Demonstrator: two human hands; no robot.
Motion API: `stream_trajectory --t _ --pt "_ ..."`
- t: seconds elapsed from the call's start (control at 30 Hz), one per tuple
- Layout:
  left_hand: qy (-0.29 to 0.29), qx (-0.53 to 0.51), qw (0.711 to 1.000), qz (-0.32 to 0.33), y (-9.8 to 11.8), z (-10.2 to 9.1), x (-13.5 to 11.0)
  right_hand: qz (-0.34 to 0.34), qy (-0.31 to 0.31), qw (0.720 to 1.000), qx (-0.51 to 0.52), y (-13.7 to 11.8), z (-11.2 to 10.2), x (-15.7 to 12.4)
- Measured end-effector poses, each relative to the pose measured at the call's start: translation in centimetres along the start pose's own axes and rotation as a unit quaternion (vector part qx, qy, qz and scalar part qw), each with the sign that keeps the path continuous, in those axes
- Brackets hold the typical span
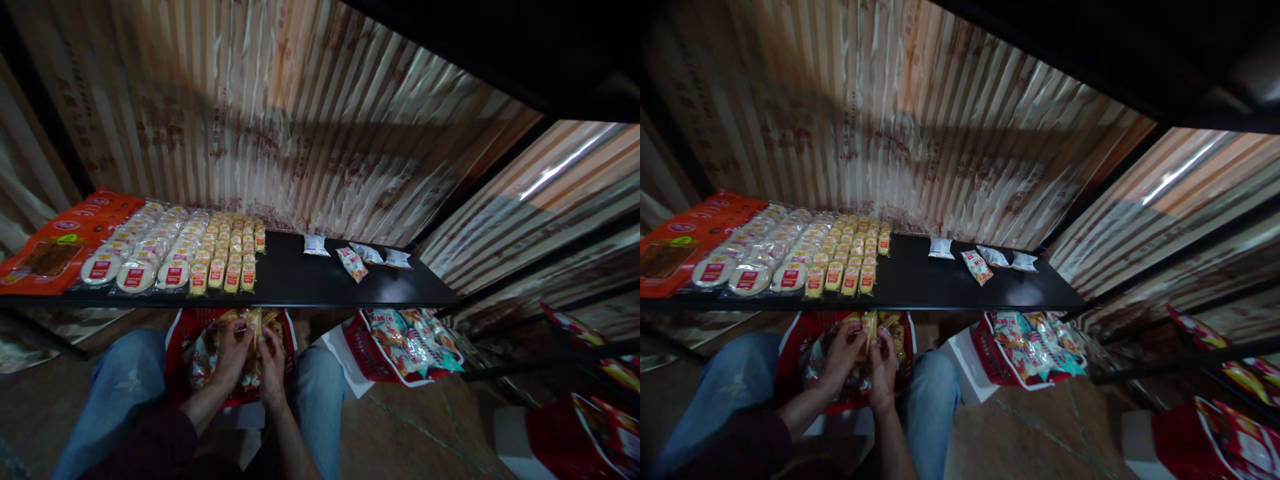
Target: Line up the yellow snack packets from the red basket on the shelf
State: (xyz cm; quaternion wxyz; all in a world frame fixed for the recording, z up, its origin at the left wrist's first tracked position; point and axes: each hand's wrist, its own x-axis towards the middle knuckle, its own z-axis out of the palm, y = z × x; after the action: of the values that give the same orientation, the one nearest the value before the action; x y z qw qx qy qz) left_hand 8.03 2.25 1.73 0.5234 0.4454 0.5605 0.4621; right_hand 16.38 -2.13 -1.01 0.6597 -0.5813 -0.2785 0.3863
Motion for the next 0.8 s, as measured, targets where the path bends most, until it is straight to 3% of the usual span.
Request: stream_trajectory --t 0.1,0.3,0.53,0.8 --pt "-0.003 -0.001 1.000 0.015 0.1 0.3 0.1 -0.016 -0.010 1.000 -0.021 -0.4 -0.2 0.1" --pt "-0.006 -0.011 0.999 -0.029 1.1 0.5 -0.2 -0.040 -0.027 0.998 -0.047 -1.4 0.0 -0.3" --pt "0.003 -0.040 0.997 -0.058 1.5 0.8 -0.6 -0.008 0.023 1.000 0.003 -0.8 -0.1 0.0" --pt "0.027 -0.052 0.993 -0.104 1.1 1.0 -0.4 0.007 0.036 0.999 0.030 -0.9 -0.2 0.1"
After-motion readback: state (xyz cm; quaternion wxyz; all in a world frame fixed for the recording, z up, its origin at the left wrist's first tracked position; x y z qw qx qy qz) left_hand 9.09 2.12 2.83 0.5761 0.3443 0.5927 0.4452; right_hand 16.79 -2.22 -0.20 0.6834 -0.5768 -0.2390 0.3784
